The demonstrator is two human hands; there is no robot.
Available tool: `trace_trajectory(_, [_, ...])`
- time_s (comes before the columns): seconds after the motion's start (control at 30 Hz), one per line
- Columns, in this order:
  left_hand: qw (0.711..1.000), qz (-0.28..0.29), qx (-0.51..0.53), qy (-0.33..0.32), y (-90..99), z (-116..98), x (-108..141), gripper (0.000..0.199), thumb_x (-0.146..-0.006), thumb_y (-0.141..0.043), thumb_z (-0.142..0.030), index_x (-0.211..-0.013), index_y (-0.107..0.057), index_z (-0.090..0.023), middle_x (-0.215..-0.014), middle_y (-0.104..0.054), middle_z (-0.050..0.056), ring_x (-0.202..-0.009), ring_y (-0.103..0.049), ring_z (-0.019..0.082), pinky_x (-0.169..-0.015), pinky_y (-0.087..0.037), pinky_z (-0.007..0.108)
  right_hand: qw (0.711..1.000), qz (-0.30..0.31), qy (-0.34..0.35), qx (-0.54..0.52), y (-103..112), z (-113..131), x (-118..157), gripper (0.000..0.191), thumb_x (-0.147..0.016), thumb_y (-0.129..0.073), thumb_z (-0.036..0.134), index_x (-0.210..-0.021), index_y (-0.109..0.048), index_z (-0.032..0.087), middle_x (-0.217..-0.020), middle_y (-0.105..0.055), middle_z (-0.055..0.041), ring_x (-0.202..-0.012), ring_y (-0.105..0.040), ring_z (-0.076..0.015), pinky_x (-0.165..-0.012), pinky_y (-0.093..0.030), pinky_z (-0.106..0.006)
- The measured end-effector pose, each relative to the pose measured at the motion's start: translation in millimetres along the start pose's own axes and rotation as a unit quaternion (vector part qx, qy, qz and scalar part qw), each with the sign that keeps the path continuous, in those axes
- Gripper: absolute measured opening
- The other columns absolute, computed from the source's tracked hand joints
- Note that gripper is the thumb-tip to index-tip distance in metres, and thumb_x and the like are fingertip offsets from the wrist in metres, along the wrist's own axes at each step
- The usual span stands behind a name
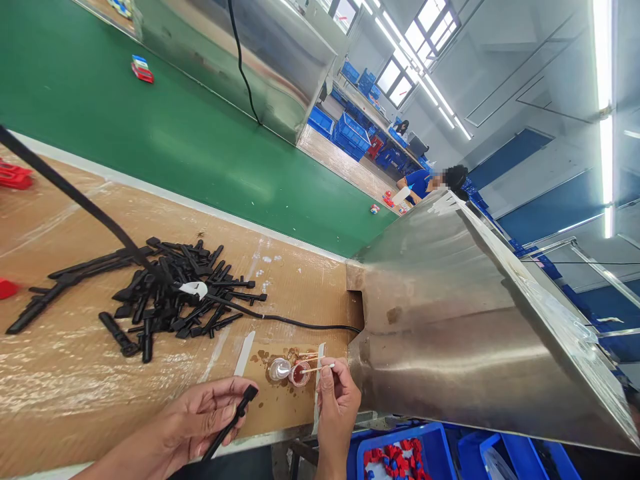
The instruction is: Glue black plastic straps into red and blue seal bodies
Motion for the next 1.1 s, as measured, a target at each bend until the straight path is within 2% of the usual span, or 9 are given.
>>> trace_trajectory(0.13, [1.000, -0.006, -0.026, -0.010, -3.7, 1.5, 0.5, 0.066, -0.035, -0.112, -0.058, -0.084, -0.087, -0.020, -0.064, -0.071, 0.002, -0.053, -0.054, 0.010, -0.042, -0.026, 0.015, 0.995, -0.050, -0.080, -0.044, -4.3, -15.7, 0.6, 0.048, -0.094, -0.074, 0.065, -0.087, -0.077, 0.018, -0.060, -0.057, 0.0043, -0.051, -0.046, -0.0108, -0.050, -0.037, -0.022])
trace_trajectory(0.27, [0.999, -0.007, -0.045, -0.024, -5.4, 4.1, 0.3, 0.066, -0.041, -0.111, -0.060, -0.086, -0.087, -0.017, -0.064, -0.071, 0.005, -0.054, -0.052, 0.012, -0.043, -0.027, 0.018, 0.984, -0.083, -0.129, -0.094, -5.1, -27.7, -2.0, 0.055, -0.083, -0.081, 0.072, -0.076, -0.072, 0.018, -0.052, -0.053, 0.0057, -0.044, -0.041, -0.0087, -0.041, -0.030, -0.019])
trace_trajectory(0.4, [0.999, -0.003, -0.046, -0.022, -8.8, 8.0, 1.1, 0.069, -0.042, -0.109, -0.064, -0.087, -0.086, -0.017, -0.066, -0.074, 0.005, -0.053, -0.050, 0.010, -0.044, -0.028, 0.016, 0.962, -0.070, -0.201, -0.169, -3.6, -32.8, -4.0, 0.061, -0.071, -0.087, 0.076, -0.072, -0.067, 0.019, -0.058, -0.062, 0.0031, -0.041, -0.041, -0.0063, -0.035, -0.028, -0.017])
trace_trajectory(0.5, [0.999, -0.020, -0.032, -0.011, -12.9, 11.0, 2.5, 0.067, -0.041, -0.111, -0.061, -0.088, -0.085, -0.019, -0.067, -0.074, 0.004, -0.055, -0.053, 0.011, -0.046, -0.033, 0.015, 0.948, -0.080, -0.231, -0.206, -5.0, -27.4, -3.2, 0.062, -0.066, -0.092, 0.075, -0.072, -0.065, 0.019, -0.063, -0.066, 0.0022, -0.042, -0.041, -0.0050, -0.035, -0.028, -0.016])
trace_trajectory(0.67, [1.000, -0.021, 0.003, 0.005, -22.9, 19.0, 3.5, 0.065, -0.042, -0.112, -0.057, -0.087, -0.086, -0.019, -0.069, -0.075, 0.005, -0.059, -0.058, 0.011, -0.047, -0.036, 0.011, 0.943, -0.121, -0.222, -0.216, -11.0, -12.4, -2.4, 0.065, -0.062, -0.093, 0.075, -0.071, -0.061, 0.019, -0.064, -0.066, 0.0024, -0.042, -0.040, -0.0041, -0.035, -0.026, -0.015])
trace_trajectory(0.83, [1.000, -0.001, 0.028, 0.006, -27.2, 34.4, -3.3, 0.061, -0.041, -0.112, -0.057, -0.083, -0.087, -0.020, -0.067, -0.074, 0.005, -0.055, -0.057, 0.010, -0.044, -0.033, 0.012, 0.945, -0.120, -0.217, -0.212, -13.0, -8.8, -4.5, 0.065, -0.060, -0.092, 0.077, -0.070, -0.061, 0.020, -0.063, -0.065, 0.0026, -0.042, -0.039, -0.0045, -0.035, -0.026, -0.015])
trace_trajectory(0.97, [0.998, 0.010, 0.055, 0.007, -28.8, 43.1, -9.2, 0.058, -0.044, -0.113, -0.051, -0.084, -0.087, -0.018, -0.067, -0.074, 0.005, -0.056, -0.059, 0.011, -0.045, -0.038, 0.012, 0.949, -0.117, -0.208, -0.207, -12.6, -10.3, -4.6, 0.064, -0.062, -0.092, 0.076, -0.069, -0.062, 0.020, -0.061, -0.063, 0.0029, -0.043, -0.040, -0.0051, -0.037, -0.027, -0.015])
trace_trajectory(1.1, [0.996, -0.017, 0.087, 0.029, -31.2, 47.5, -10.8, 0.056, -0.043, -0.114, -0.044, -0.084, -0.088, -0.018, -0.072, -0.076, 0.004, -0.060, -0.065, 0.012, -0.050, -0.048, 0.012, 0.950, -0.121, -0.202, -0.205, -12.1, -10.4, -4.1, 0.064, -0.062, -0.092, 0.076, -0.069, -0.061, 0.020, -0.061, -0.063, 0.0027, -0.043, -0.039, -0.0050, -0.039, -0.027, -0.016])
Point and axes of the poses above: each hand's wrist, its own x-axis away from the middle knuckle, its own y-axis out of the back of the hand, z = x × y, the point moved 1 cm from there along -x, towards the middle knuckle
